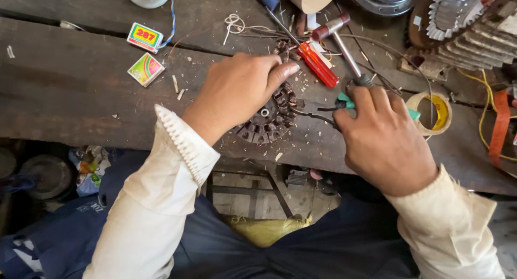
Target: The person uses pliers and a screwdriver to remove copper windings and debris from a motor stator. They repeatedly pull out copper strands and scrape the slots, rotating the component to access different areas.
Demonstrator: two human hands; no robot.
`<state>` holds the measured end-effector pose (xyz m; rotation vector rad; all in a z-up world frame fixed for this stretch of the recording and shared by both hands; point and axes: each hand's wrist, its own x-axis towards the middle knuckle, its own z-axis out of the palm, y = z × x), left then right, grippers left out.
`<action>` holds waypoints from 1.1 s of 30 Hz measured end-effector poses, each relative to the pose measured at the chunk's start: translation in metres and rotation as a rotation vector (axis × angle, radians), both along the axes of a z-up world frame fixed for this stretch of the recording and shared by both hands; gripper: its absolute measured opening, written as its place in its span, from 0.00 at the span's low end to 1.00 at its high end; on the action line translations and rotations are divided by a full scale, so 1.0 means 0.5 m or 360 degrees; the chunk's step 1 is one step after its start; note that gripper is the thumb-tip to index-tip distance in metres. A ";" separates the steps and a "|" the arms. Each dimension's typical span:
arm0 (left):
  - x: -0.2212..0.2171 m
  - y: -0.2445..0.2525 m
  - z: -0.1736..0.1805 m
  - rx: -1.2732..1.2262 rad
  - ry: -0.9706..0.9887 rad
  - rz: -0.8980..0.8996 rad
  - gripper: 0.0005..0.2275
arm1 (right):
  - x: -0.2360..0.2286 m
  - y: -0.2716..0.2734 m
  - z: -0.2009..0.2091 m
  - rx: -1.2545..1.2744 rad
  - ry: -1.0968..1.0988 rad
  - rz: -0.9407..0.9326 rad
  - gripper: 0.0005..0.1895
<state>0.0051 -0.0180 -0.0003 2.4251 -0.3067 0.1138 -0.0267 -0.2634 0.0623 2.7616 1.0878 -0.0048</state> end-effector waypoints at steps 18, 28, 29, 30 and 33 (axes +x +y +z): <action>0.051 0.007 -0.044 0.0334 -0.0524 0.0229 0.25 | 0.082 -0.019 -0.079 0.0237 0.0416 0.0036 0.22; 0.037 -0.033 -0.024 0.0411 -0.0506 0.0172 0.24 | 0.111 0.027 0.044 -0.0843 0.0766 -0.0026 0.25; 0.037 -0.032 -0.022 0.0394 -0.0508 0.0169 0.23 | 0.119 0.035 0.047 -0.1015 0.0878 -0.0177 0.24; 0.037 -0.032 -0.020 0.0374 -0.0480 0.0178 0.23 | 0.131 0.037 0.051 -0.0927 0.0841 -0.0087 0.24; 0.039 -0.019 -0.024 0.0311 -0.0425 0.0179 0.23 | 0.147 0.017 0.034 -0.0556 0.0725 0.0037 0.19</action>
